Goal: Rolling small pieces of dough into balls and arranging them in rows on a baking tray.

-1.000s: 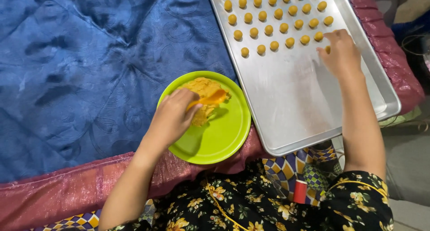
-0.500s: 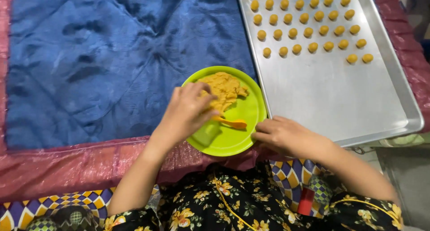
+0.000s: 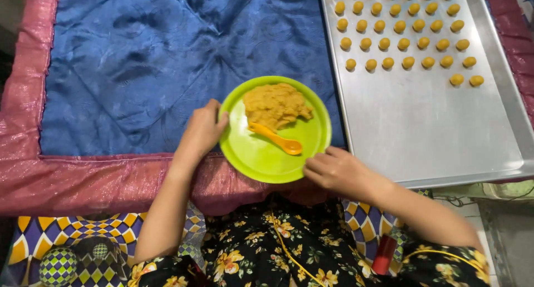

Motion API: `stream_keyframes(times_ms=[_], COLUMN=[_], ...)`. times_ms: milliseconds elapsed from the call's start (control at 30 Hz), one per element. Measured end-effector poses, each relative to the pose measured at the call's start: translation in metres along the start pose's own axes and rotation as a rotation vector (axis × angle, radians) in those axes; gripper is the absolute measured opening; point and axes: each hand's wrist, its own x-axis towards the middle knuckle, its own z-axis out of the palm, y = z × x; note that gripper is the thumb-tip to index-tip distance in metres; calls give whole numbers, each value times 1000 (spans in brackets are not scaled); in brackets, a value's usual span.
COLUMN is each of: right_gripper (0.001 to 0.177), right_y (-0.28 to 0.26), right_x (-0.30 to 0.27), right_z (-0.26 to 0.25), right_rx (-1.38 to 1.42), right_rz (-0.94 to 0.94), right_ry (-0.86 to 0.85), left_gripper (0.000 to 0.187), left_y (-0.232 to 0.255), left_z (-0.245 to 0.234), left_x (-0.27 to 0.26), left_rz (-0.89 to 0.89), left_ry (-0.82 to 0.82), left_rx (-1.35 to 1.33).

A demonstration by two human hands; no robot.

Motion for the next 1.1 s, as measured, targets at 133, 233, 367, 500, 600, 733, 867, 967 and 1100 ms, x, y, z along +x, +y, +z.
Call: stream_keyframes(times_ms=[133, 233, 367, 500, 600, 733, 867, 967, 1100], right_gripper=[11, 16, 42, 24, 28, 29, 44, 13, 16], right_y=[-25, -37, -25, -8, -3, -2, -13, -17, -14], right_x=[30, 38, -5, -47, -93, -128, -150, -160, -173], right_z=[8, -20, -32, -65, -74, -86, -92, -74, -54], right_rx=[-75, 0, 187, 205, 174, 12, 250, 95, 24], right_rz=[24, 34, 79, 316, 617, 773, 781, 698, 640], right_ry=[134, 181, 100, 128, -189, -343, -380, -203, -146], left_gripper=[29, 31, 26, 22, 22, 30, 65, 70, 35], left_y=[-27, -64, -124, -67, 49, 120, 147, 157, 146], left_z=[-35, -62, -102, -102, -64, 47, 154, 178, 206], left_x=[-13, -25, -32, -26, -7, 63, 150, 181, 204], left_rz=[-52, -84, -127, 125, 585, 518, 166, 87, 180], left_ry=[159, 266, 409, 651, 748, 144, -318, -239, -73], left_rx=[75, 154, 366, 735, 162, -333, -623, -657, -564])
